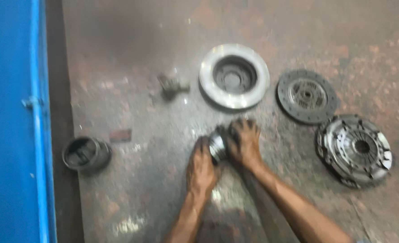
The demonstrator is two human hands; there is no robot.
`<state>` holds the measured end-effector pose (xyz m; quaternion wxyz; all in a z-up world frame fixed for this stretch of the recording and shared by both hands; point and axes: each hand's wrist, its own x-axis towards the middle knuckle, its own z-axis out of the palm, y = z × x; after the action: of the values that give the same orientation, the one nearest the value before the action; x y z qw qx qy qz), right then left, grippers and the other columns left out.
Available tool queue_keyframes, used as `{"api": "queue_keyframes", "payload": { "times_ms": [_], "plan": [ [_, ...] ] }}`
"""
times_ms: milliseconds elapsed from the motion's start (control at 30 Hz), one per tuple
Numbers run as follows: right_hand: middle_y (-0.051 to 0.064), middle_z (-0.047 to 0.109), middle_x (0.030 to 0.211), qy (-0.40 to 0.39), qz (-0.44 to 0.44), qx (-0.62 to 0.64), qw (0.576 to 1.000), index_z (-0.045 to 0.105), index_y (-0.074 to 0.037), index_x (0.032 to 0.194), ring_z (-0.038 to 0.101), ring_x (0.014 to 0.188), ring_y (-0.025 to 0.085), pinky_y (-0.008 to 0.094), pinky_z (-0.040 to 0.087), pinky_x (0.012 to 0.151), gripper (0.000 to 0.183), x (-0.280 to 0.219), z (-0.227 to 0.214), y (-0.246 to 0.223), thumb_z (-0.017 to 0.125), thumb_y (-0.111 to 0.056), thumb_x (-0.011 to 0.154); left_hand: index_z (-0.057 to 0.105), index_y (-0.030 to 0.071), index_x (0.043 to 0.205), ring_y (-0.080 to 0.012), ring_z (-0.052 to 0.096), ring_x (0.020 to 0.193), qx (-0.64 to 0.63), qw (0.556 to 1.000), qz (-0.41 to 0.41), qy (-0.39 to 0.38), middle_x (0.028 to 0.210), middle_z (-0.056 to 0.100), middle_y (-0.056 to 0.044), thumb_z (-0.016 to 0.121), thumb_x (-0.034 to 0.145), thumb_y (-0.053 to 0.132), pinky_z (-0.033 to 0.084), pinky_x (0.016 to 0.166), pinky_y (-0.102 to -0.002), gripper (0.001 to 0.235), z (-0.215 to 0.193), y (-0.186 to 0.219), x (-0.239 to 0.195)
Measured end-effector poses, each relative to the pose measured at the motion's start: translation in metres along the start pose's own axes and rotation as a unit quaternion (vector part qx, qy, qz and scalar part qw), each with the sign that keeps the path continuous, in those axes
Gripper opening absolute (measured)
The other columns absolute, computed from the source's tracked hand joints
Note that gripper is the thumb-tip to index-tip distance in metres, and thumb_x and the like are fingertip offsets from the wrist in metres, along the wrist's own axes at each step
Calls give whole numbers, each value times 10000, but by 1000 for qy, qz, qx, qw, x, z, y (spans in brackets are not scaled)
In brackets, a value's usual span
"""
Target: The person scrubs a cylindrical metal part with a dark abrasive pad on a concrete floor. Nearby, a flywheel, clutch disc, and pressure plate are visible. The person rotates the part to clean different sides and then places it down.
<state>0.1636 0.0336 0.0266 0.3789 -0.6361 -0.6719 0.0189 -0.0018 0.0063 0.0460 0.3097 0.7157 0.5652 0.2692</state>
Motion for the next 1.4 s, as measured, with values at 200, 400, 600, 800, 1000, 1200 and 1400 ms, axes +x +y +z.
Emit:
{"api": "queue_keyframes", "payload": {
  "times_ms": [200,400,600,800,1000,1200,1400],
  "plan": [
    [160,606,1050,11,-53,-21,998,667,-51,978,526,1031,426,561,375,859,198,-3,-6,-1,757,-162,840,456,-32,1420,-425,560,1283,24,999,26,-1,1400,545,-262,898,633,115,468,1080,-454,915,0,5,7],
    [136,611,978,17,-33,-22,999,634,-73,920,548,1016,400,553,379,878,181,-11,-11,-9,766,-191,879,498,-19,1420,-434,570,1277,1,999,41,13,1392,574,-257,885,667,119,484,1077,-466,858,0,0,14],
    [212,618,1094,25,-66,-25,997,633,-2,1027,541,1051,420,580,353,926,233,-23,-11,-12,739,-102,845,488,-59,1398,-469,547,1276,9,994,89,63,1400,543,-309,941,623,189,458,1065,-489,931,10,-7,1],
    [111,589,867,33,12,11,999,597,-70,901,527,897,326,529,386,927,193,-20,-3,-12,752,-153,981,520,-29,1384,-445,579,1260,0,998,54,32,1378,587,-269,913,661,167,480,1074,-473,846,5,-9,-12],
    [127,614,905,37,-37,-39,998,612,-54,914,519,952,353,513,341,828,162,-2,-13,-5,750,-138,933,504,-37,1383,-464,542,1259,-1,995,81,62,1382,553,-286,943,627,197,448,1060,-489,904,7,-11,0],
    [166,568,873,35,-73,-26,996,610,-35,957,498,927,365,522,361,827,203,-9,-5,2,771,-122,869,539,11,1355,-421,581,1244,-4,998,52,26,1339,608,-218,920,584,128,484,1049,-468,868,-2,-2,2],
    [148,587,873,37,-78,-30,996,595,-54,945,535,918,366,517,370,847,149,-6,-9,0,728,-72,880,518,-6,1382,-407,597,1222,-10,995,93,41,1310,612,-235,904,628,130,499,1048,-463,858,6,-13,11]
  ]
}}
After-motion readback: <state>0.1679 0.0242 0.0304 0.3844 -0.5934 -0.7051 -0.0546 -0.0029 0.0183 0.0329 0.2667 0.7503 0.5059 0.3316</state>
